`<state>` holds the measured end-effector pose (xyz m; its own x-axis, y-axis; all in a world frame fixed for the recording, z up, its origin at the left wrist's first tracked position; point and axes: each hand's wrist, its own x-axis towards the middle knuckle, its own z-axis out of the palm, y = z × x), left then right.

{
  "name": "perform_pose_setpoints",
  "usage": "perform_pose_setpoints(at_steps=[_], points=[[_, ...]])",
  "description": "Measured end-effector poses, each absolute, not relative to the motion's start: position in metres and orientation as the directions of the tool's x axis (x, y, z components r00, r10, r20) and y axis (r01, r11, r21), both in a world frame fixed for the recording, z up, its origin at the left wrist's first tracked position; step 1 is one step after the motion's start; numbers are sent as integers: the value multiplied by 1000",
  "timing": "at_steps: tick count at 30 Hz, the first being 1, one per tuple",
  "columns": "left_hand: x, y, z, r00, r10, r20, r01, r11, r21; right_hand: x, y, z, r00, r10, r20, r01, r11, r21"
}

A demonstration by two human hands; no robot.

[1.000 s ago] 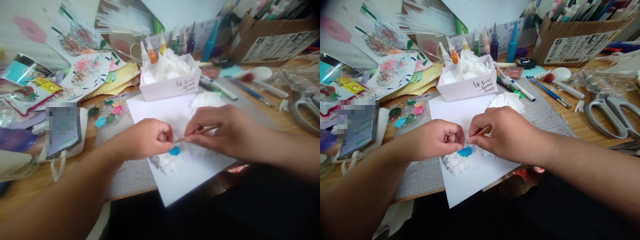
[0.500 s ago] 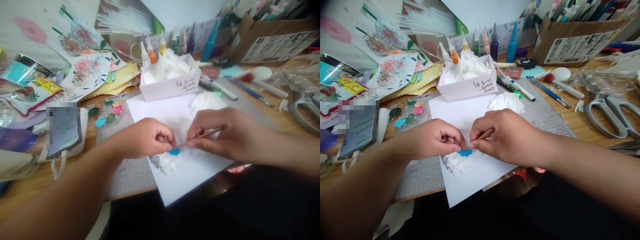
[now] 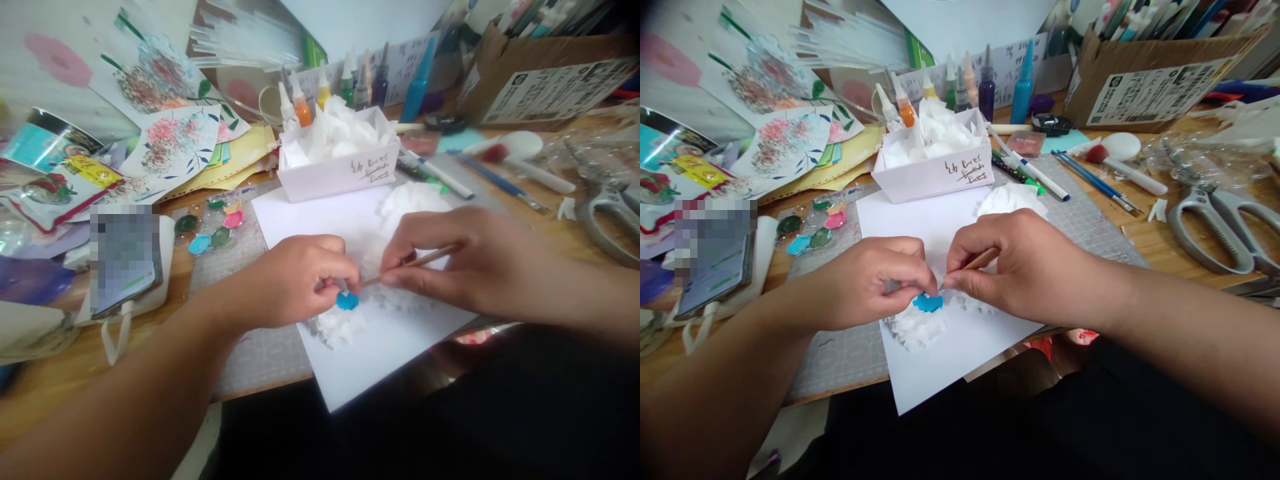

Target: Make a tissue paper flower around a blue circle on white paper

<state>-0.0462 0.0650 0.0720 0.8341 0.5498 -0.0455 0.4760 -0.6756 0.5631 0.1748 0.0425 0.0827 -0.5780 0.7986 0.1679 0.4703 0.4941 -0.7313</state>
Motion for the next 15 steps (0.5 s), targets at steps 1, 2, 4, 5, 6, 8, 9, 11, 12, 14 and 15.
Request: perform_pose_setpoints(at_steps=[1,2,4,5,6,8,9,11,12,14,15], points=[[-47,65,71,842,538,-47,467,-682,562,175,42,82,-581,797,164,464,490,-738],[-47,66,71,849,527,-49,460,-689,560,175,42,82,-583,797,160,459,485,-744],[-48,66,69,857,514,-46,453,-707,542,174,42,80,-583,799,148,459,474,-752],[-48,66,69,860,509,-42,451,-718,531,174,42,80,-583,800,141,462,469,-753],[-48,66,68,861,507,-40,451,-725,521,174,42,80,-583,801,133,465,464,-753],[-47,66,68,861,508,-35,452,-732,510,174,42,80,-578,805,133,465,459,-757],[-47,66,68,858,512,-32,455,-731,508,174,42,80,-575,807,134,464,456,-760],[-46,66,68,850,526,-25,466,-729,502,174,41,80,-572,809,134,462,453,-762],[-45,66,69,845,535,-22,474,-728,495,174,41,80,-572,810,131,462,450,-764],[-45,66,69,832,554,-18,494,-726,478,175,41,79,-574,809,124,463,446,-766],[-45,66,70,826,563,-19,504,-724,471,175,40,79,-574,809,123,462,445,-767]])
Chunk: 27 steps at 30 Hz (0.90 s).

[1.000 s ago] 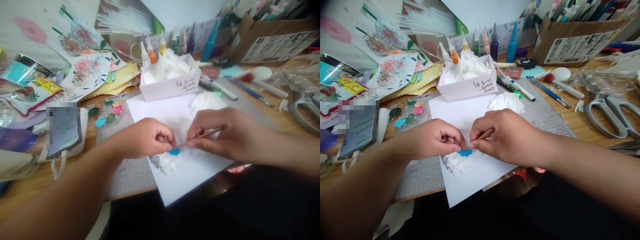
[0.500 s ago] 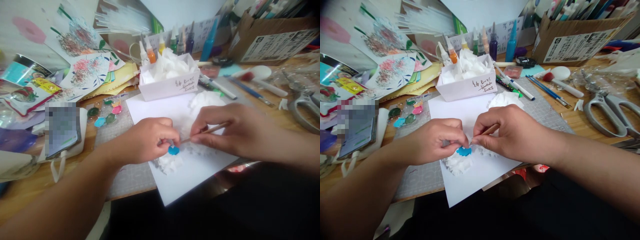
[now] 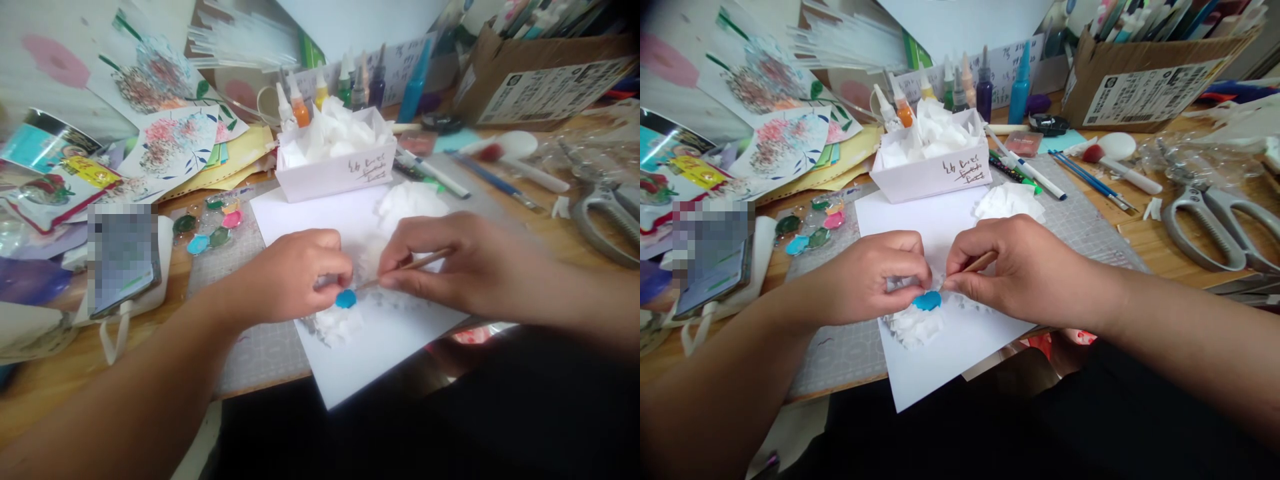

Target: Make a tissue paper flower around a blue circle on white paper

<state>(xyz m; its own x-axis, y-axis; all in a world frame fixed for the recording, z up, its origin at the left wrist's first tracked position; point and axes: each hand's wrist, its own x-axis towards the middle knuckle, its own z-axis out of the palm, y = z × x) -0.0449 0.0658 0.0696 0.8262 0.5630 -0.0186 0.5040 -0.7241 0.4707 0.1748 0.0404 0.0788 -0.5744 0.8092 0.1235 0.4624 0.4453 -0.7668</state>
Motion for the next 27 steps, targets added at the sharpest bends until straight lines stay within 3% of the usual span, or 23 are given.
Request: perform_pose_setpoints(at_steps=[12,17,21,25,27], points=[[-44,68,63,783,622,-25,567,-697,440,171,40,74,-583,805,114,440,430,-789],[-44,70,64,685,728,10,632,-602,488,173,42,75,-553,820,146,472,453,-757],[-46,72,72,612,790,28,615,-498,612,187,50,87,-426,869,253,534,467,-705],[-48,71,78,740,669,-64,530,-522,669,218,68,95,-185,881,436,623,448,-641],[-47,69,76,760,643,-93,534,-536,654,237,77,95,-130,878,460,627,432,-648]])
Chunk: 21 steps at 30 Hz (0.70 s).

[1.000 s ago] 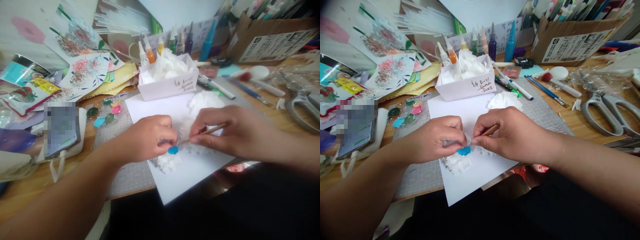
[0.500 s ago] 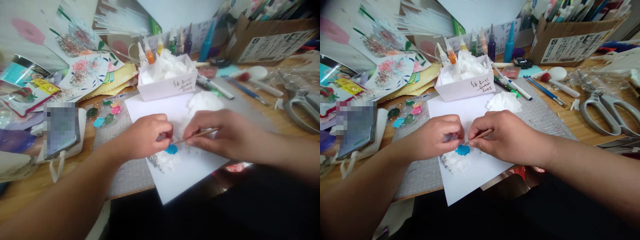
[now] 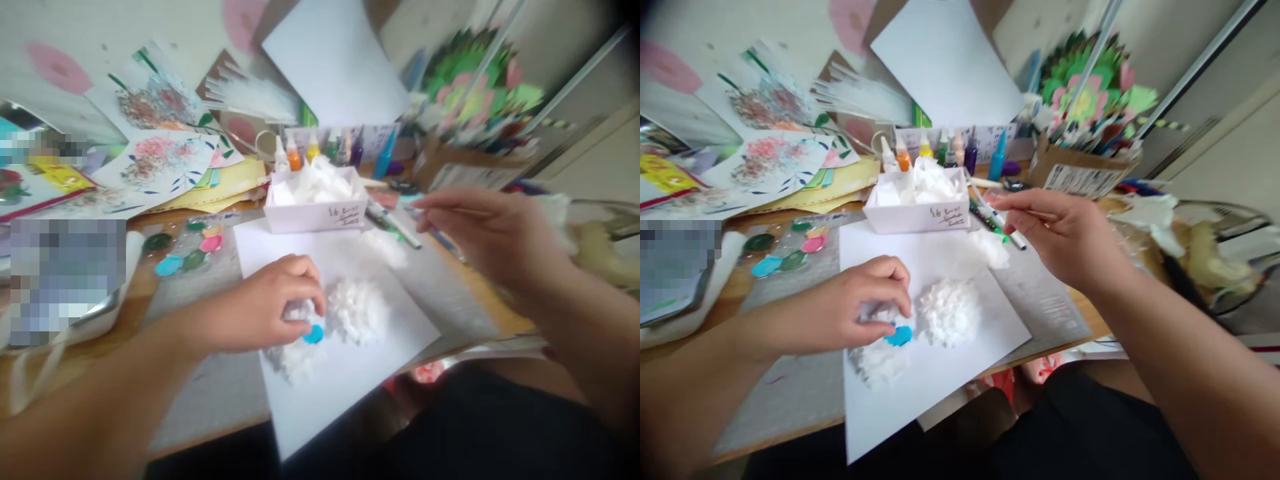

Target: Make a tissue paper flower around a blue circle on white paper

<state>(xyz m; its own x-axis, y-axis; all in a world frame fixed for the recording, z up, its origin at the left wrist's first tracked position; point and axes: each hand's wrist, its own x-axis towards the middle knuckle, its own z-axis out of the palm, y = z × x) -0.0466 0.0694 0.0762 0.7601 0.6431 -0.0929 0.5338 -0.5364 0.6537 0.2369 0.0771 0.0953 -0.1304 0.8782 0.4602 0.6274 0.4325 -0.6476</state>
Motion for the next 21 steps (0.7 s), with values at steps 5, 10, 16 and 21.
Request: perform_pose_setpoints(at_steps=[5,10,16,21], points=[[-42,69,66,739,671,-60,557,-559,614,270,90,91,-237,936,261,820,337,-463],[-40,71,59,714,699,-25,579,-570,583,261,94,78,-365,908,206,888,406,-216],[-39,72,58,687,726,-32,607,-549,575,246,109,64,-425,887,180,869,456,-192],[-38,69,61,673,738,-40,620,-534,575,244,107,68,-429,895,122,874,445,-196]])
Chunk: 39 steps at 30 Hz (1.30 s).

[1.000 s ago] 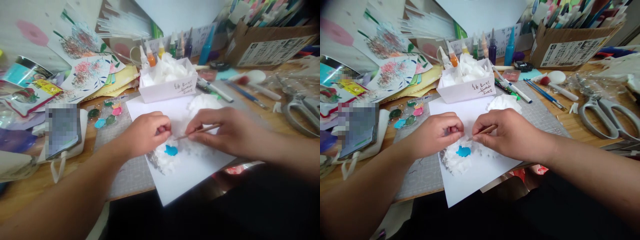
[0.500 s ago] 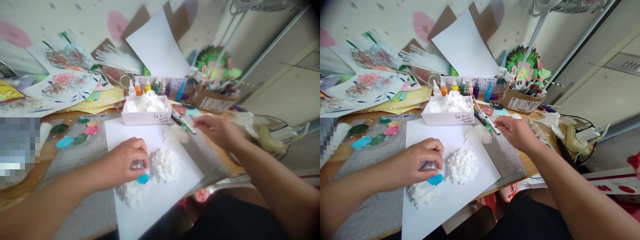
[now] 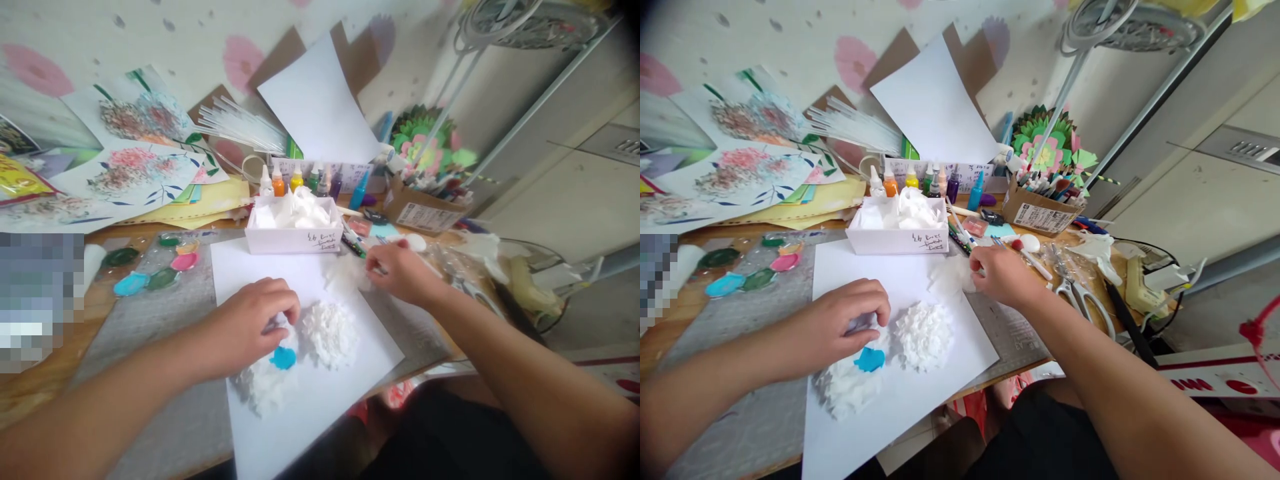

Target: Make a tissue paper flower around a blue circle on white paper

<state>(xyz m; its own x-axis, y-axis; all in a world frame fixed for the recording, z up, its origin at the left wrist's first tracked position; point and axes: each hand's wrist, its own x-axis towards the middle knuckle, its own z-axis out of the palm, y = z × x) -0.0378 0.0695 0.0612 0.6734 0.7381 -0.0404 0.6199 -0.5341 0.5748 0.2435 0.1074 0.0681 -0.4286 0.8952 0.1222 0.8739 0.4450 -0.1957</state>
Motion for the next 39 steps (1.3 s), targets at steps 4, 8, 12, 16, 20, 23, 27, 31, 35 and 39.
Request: perform_pose_setpoints(at_steps=[4,8,12,16,20,23,27,31,35,39], points=[[-37,69,62,694,720,-18,599,-563,570,240,103,69,-432,898,79,871,438,-222],[-39,69,62,656,754,14,614,-545,570,236,103,65,-393,915,87,881,402,-250],[-40,68,65,621,780,78,583,-526,619,238,101,67,-337,934,116,888,356,-290],[-40,65,71,572,812,117,538,-479,693,231,81,85,-249,957,148,805,289,-518],[-42,65,79,570,819,63,488,-399,776,203,52,103,-400,915,46,432,233,-871],[-44,65,84,673,738,-39,381,-302,874,179,37,103,-503,862,-66,465,205,-861],[-44,63,84,718,689,-99,349,-233,908,160,34,88,-482,871,-96,614,257,-746],[-38,59,80,650,747,-142,469,-247,848,155,36,79,-499,865,-51,629,321,-708],[-36,57,78,609,775,-168,559,-269,784,159,38,86,-527,849,-33,631,365,-684],[-36,58,75,596,781,-186,594,-273,757,172,42,95,-519,855,22,584,373,-721]])
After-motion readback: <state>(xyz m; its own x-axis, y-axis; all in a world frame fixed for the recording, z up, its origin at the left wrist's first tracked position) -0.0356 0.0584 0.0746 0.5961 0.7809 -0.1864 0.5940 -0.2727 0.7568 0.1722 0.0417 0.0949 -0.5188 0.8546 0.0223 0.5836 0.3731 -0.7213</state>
